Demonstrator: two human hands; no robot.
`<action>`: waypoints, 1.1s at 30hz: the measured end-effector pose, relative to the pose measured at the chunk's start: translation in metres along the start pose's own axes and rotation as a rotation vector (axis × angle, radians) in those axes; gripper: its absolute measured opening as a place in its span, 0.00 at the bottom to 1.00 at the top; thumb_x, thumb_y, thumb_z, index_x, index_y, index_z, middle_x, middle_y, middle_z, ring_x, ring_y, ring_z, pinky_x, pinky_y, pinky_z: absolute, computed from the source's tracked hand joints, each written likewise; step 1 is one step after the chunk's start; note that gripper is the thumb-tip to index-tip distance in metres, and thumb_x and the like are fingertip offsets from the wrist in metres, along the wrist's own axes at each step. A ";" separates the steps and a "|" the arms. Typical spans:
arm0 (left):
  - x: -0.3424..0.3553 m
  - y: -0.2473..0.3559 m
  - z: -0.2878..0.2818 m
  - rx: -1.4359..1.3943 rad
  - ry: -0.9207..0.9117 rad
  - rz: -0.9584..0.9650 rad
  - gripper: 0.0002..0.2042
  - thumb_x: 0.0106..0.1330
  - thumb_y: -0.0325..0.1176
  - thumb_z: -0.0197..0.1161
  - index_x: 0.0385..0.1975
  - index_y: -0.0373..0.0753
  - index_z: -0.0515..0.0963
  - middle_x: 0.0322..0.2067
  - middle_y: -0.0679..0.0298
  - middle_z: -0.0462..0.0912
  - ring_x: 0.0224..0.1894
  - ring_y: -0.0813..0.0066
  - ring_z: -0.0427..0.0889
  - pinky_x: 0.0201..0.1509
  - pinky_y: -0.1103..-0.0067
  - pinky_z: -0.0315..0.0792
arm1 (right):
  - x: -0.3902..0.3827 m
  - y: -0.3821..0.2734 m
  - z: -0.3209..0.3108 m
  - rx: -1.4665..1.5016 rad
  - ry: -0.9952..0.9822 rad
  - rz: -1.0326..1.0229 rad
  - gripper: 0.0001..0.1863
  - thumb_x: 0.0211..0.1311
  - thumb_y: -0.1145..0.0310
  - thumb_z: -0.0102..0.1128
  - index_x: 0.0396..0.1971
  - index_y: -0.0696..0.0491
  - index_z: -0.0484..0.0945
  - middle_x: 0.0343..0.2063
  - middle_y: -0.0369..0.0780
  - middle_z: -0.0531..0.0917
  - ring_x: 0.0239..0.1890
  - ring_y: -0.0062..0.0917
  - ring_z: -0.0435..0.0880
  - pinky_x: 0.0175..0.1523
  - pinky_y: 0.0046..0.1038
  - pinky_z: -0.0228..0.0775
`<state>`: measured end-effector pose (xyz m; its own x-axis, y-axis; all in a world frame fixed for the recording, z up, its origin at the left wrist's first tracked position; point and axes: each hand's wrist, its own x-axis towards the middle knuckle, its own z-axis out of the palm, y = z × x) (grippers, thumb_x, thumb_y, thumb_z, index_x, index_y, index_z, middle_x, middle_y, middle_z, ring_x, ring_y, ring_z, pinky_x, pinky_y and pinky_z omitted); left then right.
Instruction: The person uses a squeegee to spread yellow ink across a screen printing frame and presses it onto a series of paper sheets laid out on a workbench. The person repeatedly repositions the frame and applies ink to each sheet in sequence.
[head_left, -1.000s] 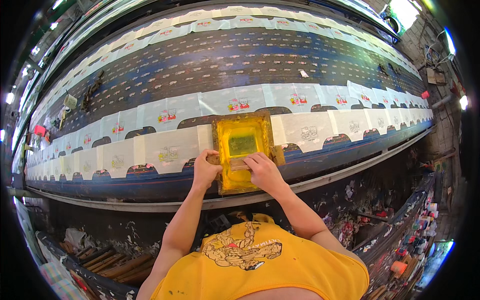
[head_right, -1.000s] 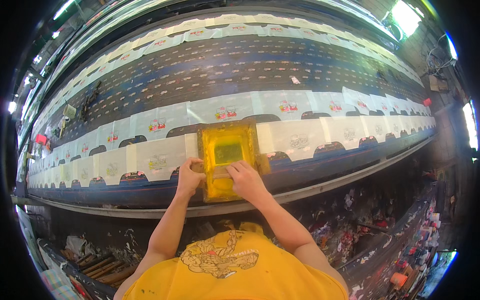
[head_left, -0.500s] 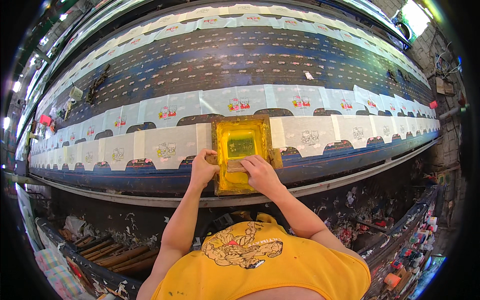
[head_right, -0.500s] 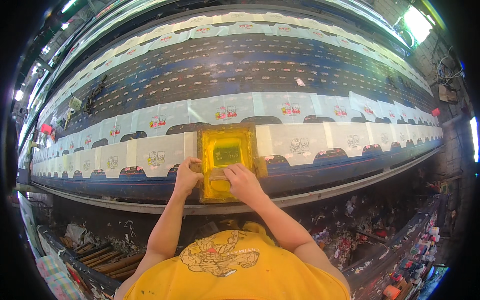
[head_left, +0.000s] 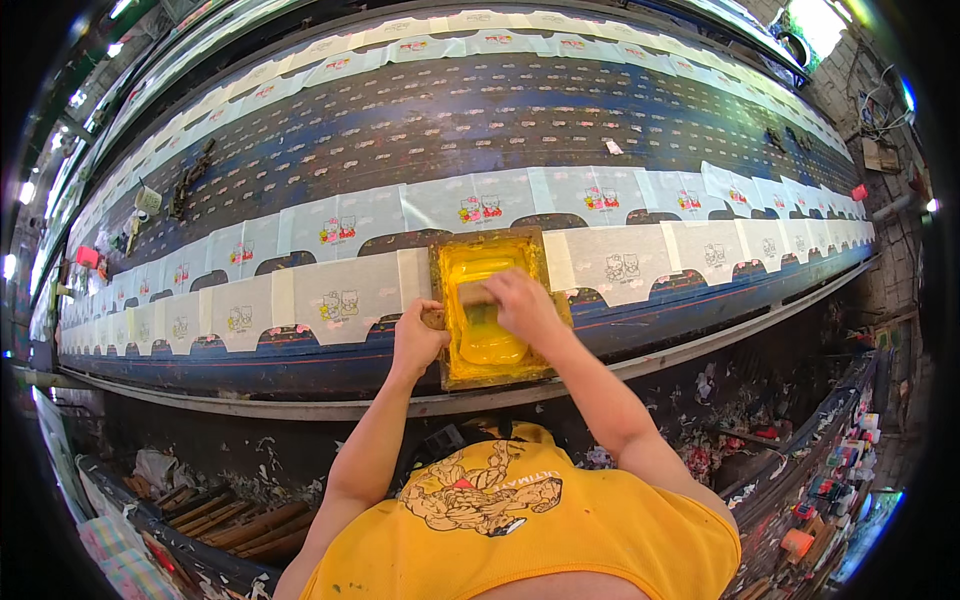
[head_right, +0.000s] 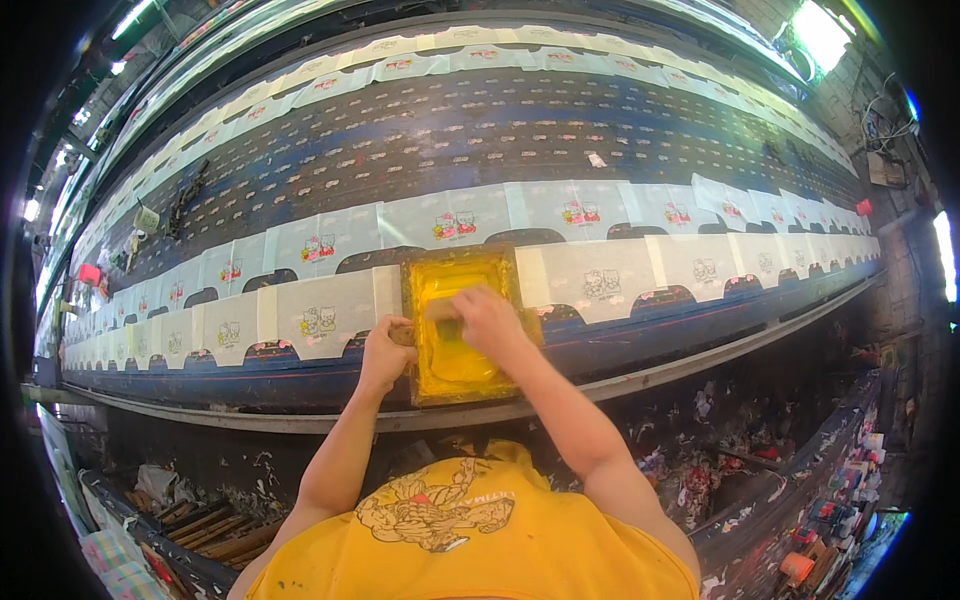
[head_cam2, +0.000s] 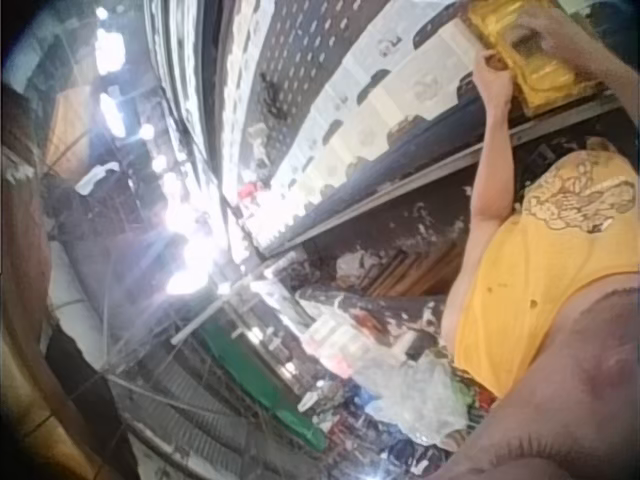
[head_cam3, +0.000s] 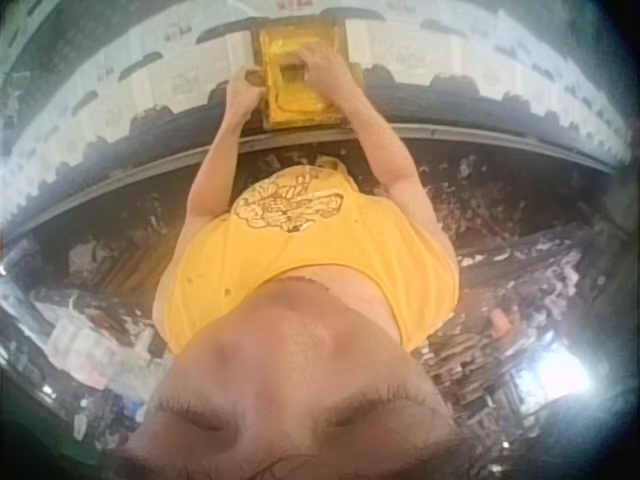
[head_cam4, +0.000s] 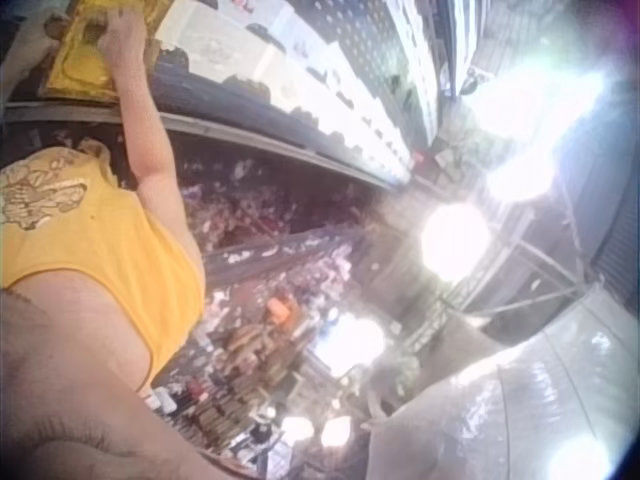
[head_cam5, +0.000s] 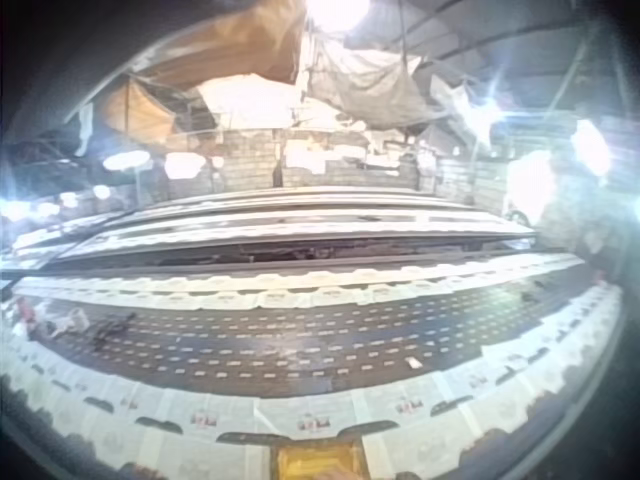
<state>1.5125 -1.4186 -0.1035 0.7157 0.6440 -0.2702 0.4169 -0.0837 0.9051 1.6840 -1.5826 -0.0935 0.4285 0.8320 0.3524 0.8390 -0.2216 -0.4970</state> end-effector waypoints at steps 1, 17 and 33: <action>-0.001 0.003 -0.001 -0.001 -0.010 -0.035 0.26 0.45 0.16 0.69 0.50 0.35 0.80 0.33 0.58 0.84 0.29 0.71 0.80 0.31 0.74 0.74 | 0.019 0.005 -0.006 0.001 -0.035 0.017 0.14 0.49 0.80 0.63 0.38 0.56 0.81 0.38 0.45 0.84 0.46 0.45 0.82 0.50 0.43 0.78; -0.007 0.017 0.009 -0.071 0.046 -0.048 0.24 0.44 0.15 0.69 0.46 0.34 0.81 0.30 0.60 0.84 0.22 0.74 0.79 0.23 0.76 0.71 | -0.057 -0.032 -0.031 0.027 -0.042 -0.026 0.21 0.46 0.83 0.64 0.45 0.58 0.81 0.43 0.44 0.85 0.49 0.42 0.84 0.56 0.39 0.80; -0.019 0.097 0.256 -0.273 -0.019 -0.109 0.27 0.42 0.13 0.68 0.48 0.35 0.82 0.30 0.61 0.82 0.27 0.73 0.80 0.27 0.77 0.73 | -0.150 0.136 -0.196 -0.044 0.021 0.008 0.16 0.51 0.82 0.63 0.42 0.58 0.83 0.40 0.43 0.86 0.48 0.40 0.84 0.54 0.37 0.80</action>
<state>1.6826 -1.6337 -0.0942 0.6866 0.6231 -0.3747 0.3281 0.1944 0.9244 1.7997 -1.8369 -0.0582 0.4419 0.8195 0.3649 0.8491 -0.2508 -0.4649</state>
